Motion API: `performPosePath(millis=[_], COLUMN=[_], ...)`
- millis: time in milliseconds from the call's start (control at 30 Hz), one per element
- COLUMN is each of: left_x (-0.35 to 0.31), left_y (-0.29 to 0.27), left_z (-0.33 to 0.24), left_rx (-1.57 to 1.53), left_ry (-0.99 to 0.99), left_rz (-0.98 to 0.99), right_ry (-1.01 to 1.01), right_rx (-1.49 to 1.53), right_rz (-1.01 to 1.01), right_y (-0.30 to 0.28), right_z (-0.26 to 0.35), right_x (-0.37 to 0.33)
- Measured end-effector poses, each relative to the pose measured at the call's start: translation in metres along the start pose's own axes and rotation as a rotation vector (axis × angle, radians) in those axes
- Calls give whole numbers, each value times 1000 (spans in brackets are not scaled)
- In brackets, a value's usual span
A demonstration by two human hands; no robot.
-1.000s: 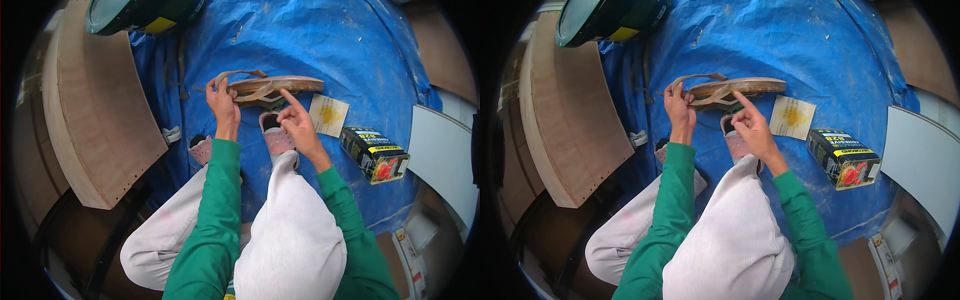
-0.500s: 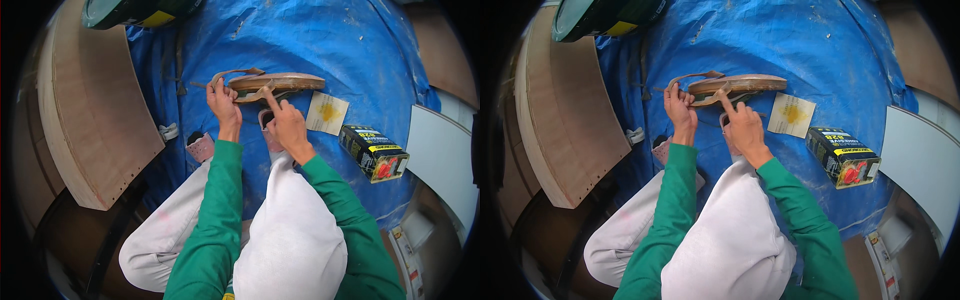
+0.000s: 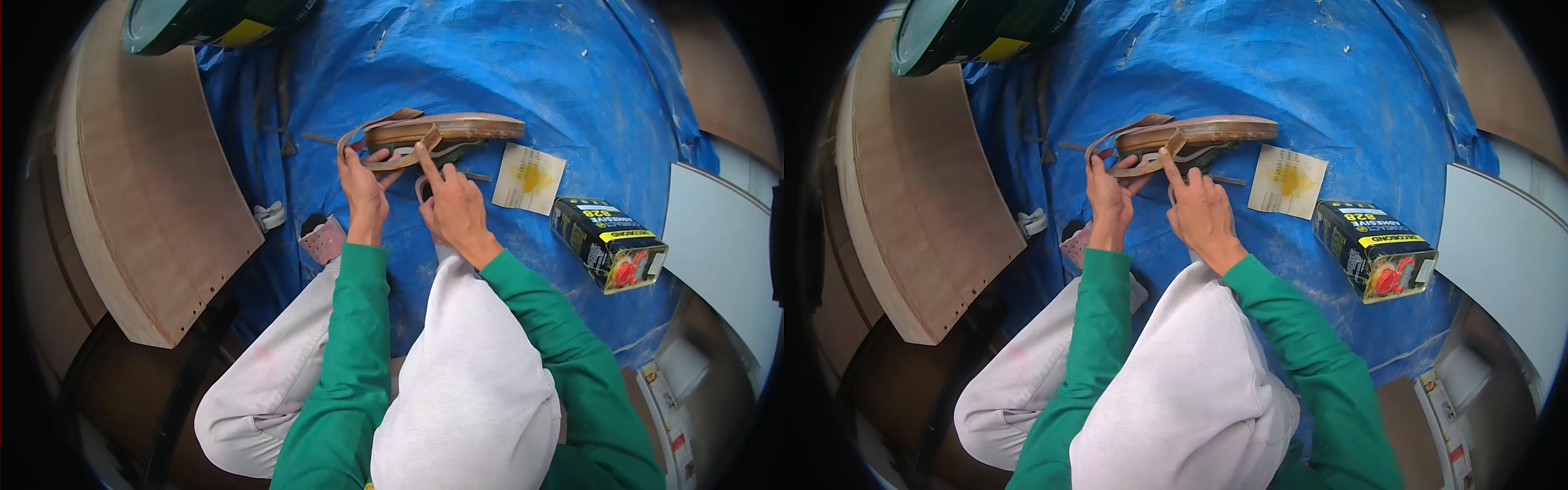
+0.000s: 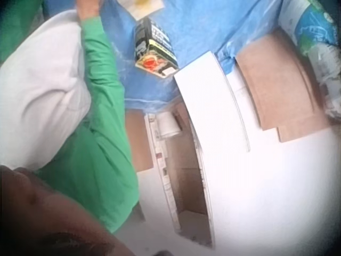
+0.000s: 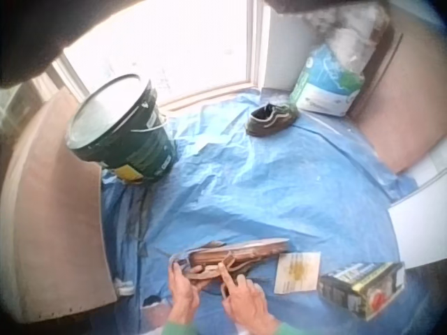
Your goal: The person cleans a shoe sole with sandpaper, applies adhesive from a tin, and presses a detached strap back onto the sole to repair it.
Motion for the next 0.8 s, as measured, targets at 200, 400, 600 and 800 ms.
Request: performPosePath(millis=[200, 400, 600, 800], left_x=[-4, -20, -33, -56], left_y=[3, 9, 19, 41], left_z=[-14, -19, -30, -51], left_rx=[1, -83, -152, 15], left_ry=[207, 285, 319, 377], left_rz=[116, 296, 403, 388], right_ry=[129, 153, 154, 151], right_rx=[168, 208, 244, 376], right_rz=[-70, -41, 17, -33], right_y=[-13, -14, -14, -14], right_z=[-8, -10, -10, 0], right_x=[7, 9, 5, -5])
Point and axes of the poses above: each hand's wrist, its own x-axis towards the middle knuckle, its own y-axis out of the palm, z = x × y, the point moved 9 cm from there along x, towards the middle knuckle, and after that the axes turned 9 degrees about -y, right-handed, at the moved point
